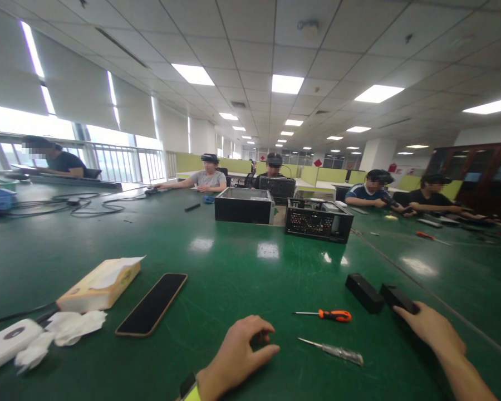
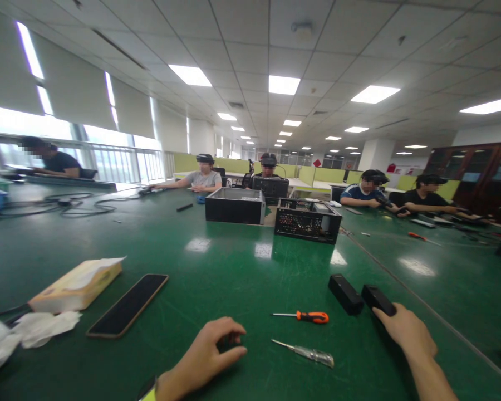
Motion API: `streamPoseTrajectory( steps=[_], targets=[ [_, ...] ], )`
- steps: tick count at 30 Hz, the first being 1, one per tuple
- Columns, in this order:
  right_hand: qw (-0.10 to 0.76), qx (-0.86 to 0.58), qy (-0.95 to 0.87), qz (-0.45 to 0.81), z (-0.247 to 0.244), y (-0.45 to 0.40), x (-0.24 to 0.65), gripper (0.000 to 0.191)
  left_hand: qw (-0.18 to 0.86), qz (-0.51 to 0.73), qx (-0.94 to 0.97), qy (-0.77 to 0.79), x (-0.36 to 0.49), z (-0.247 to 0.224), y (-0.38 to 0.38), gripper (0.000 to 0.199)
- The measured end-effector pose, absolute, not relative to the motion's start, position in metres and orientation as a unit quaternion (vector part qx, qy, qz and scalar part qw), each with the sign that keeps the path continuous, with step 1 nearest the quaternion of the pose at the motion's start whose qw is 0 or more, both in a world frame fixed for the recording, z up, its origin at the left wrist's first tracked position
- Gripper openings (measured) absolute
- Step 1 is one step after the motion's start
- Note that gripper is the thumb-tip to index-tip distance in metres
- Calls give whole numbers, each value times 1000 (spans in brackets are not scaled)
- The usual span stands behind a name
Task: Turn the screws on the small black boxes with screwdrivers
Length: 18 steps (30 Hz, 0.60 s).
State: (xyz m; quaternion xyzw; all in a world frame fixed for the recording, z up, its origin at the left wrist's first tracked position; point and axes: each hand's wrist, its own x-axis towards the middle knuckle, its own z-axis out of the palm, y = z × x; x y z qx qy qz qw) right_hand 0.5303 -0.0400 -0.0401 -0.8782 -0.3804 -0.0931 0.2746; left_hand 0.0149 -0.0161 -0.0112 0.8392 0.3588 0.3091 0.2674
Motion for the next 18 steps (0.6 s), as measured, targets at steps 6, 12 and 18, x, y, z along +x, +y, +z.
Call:
streamPoseTrajectory(
  steps=[6, 12, 18],
  targets=[
    [345, -855, -356, -153, -9, -46, 492, 72, 258, 342, 834, 346, 14, -11, -16, 17],
    [431, -672, -602, -13, 3, -49, 369, 58, 224, 404, 826, 323, 12, -9, -16, 47],
    [260, -488, -816, 167, -6, -69, 272, 51, 204, 347, 869, 287, 13, -4, -19, 72]
  ],
)
